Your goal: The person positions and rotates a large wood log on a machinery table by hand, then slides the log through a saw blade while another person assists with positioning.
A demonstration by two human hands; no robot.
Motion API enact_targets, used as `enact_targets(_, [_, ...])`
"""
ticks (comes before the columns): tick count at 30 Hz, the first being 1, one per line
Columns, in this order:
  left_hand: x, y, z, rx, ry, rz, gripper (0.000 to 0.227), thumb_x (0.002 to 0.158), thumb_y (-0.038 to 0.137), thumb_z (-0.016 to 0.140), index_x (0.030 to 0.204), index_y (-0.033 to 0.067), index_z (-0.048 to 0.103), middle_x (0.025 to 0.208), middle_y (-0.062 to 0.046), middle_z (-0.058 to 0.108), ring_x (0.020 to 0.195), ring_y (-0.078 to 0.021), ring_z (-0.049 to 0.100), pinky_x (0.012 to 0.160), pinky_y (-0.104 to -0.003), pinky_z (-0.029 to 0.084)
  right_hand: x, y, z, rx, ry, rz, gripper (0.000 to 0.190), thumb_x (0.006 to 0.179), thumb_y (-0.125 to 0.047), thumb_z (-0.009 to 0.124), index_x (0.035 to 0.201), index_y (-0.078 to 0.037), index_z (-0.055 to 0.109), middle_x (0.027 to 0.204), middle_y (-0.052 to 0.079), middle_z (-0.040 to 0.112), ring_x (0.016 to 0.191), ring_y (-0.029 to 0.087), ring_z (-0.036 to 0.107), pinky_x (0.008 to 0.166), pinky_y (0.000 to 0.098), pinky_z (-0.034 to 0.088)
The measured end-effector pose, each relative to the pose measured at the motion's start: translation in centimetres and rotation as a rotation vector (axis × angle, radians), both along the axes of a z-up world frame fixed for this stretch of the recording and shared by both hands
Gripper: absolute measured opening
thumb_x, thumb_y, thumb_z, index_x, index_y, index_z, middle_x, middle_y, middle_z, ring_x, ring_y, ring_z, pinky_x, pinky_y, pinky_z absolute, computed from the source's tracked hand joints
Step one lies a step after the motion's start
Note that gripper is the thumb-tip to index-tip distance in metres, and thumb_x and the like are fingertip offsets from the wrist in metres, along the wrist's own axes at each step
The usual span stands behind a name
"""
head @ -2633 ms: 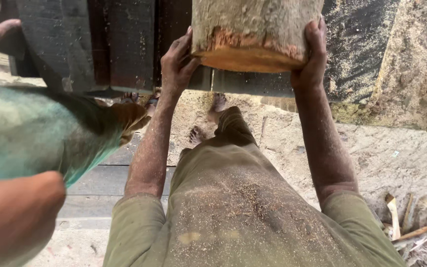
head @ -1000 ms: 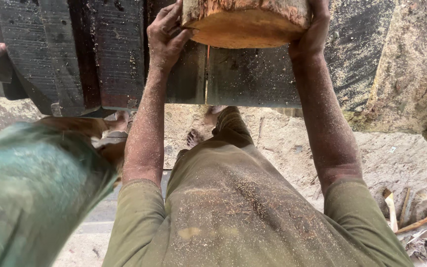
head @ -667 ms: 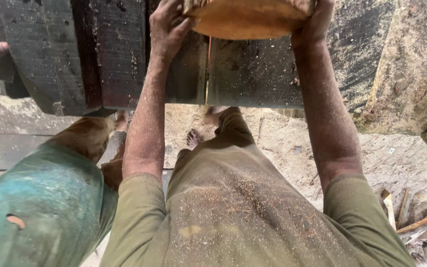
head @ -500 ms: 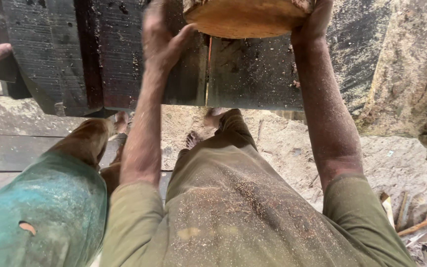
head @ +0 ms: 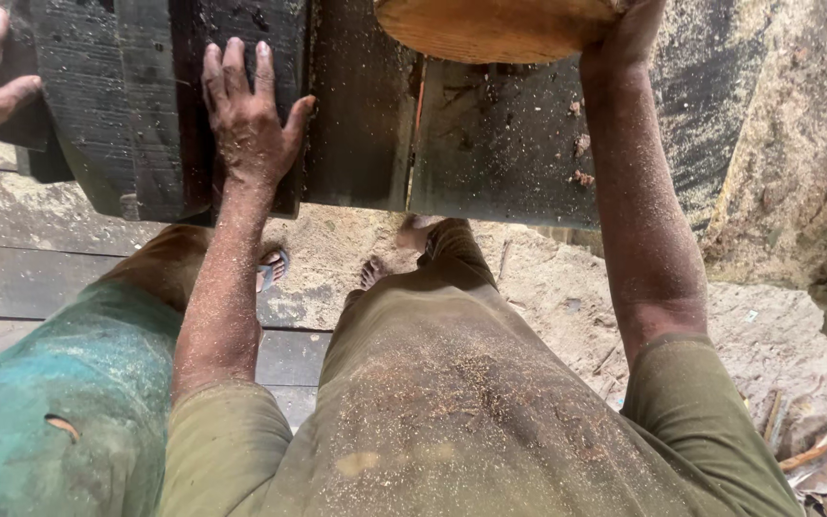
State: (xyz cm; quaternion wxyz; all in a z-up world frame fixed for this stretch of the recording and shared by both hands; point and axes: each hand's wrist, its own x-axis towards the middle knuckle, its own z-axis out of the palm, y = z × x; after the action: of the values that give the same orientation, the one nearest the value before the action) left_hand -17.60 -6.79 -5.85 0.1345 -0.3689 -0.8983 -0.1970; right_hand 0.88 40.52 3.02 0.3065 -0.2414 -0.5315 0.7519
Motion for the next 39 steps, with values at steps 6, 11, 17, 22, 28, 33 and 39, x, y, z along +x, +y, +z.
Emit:
enact_targets(6, [0.8,0.0,1.6,0.002,-0.026,-0.004,0.083,0.104,0.055,0.079,0.156,-0.0024,0.050,0.162,-0.029,0.037,0.154,-0.0501,0.026,0.128,-0.061,0.028,-0.8,1.1,-0.1,0.024,0.007,0.047,0.072,0.103,-0.054,0.045,0.148,0.002,0.050,0.152,0.025,0.055,0.142,0.041,0.058,0.122,0.0582,0.051])
enact_targets(11, [1.1,0.7,2.1,-0.006,0.001,0.035,0.089,0.099,0.057,0.084,0.156,-0.0019,0.050,0.160,-0.028,0.038,0.152,-0.0496,0.026,0.126,-0.062,0.027,-2.6,1.9,0.7,0.147,0.025,0.031,0.071,0.106,-0.051,0.047,0.154,0.002,0.050,0.160,0.022,0.051,0.149,0.039,0.052,0.128,0.0562,0.045])
enact_targets(17, [1.1,0.8,2.3,-0.001,-0.029,0.058,0.092,0.097,0.057,0.086,0.159,-0.0001,0.049,0.160,-0.027,0.037,0.152,-0.0484,0.027,0.127,-0.060,0.028,-3.6,1.6,1.8,0.093,-0.051,-0.009,0.071,0.104,-0.052,0.043,0.157,-0.006,0.044,0.166,0.018,0.040,0.151,0.037,0.043,0.127,0.0587,0.038])
enact_targets(22, [1.1,0.9,2.4,-0.019,-0.017,0.038,0.092,0.098,0.057,0.085,0.159,-0.0017,0.048,0.160,-0.028,0.036,0.151,-0.0489,0.026,0.126,-0.061,0.027,-4.5,2.8,1.5,0.119,-0.168,-0.097,0.076,0.101,-0.059,0.050,0.156,-0.006,0.048,0.167,0.016,0.040,0.155,0.037,0.035,0.125,0.0647,0.031])
enact_targets(28, [1.4,0.9,3.4,-0.031,-0.032,0.040,0.090,0.100,0.056,0.083,0.159,-0.0015,0.047,0.158,-0.028,0.037,0.152,-0.0492,0.027,0.126,-0.062,0.027,-6.0,2.6,2.8,0.054,-0.175,-0.104,0.073,0.096,-0.058,0.054,0.151,-0.010,0.049,0.161,0.014,0.042,0.149,0.038,0.038,0.116,0.0684,0.037])
enact_targets(33, [1.4,0.9,3.9,-0.030,-0.048,0.047,0.087,0.099,0.053,0.083,0.158,0.0002,0.048,0.157,-0.027,0.037,0.151,-0.0488,0.027,0.125,-0.062,0.028,-6.9,4.0,2.6,0.010,-0.121,-0.048,0.075,0.094,-0.058,0.056,0.151,-0.010,0.049,0.160,0.016,0.043,0.147,0.041,0.045,0.116,0.0675,0.046])
enact_targets(39, [1.2,1.1,3.8,-0.033,-0.051,0.048,0.088,0.096,0.052,0.084,0.157,0.0009,0.048,0.156,-0.026,0.037,0.150,-0.0482,0.027,0.124,-0.062,0.028,-8.3,5.9,2.4,0.040,-0.070,-0.027,0.073,0.097,-0.057,0.059,0.151,-0.008,0.052,0.156,0.016,0.049,0.145,0.041,0.050,0.120,0.0643,0.047])
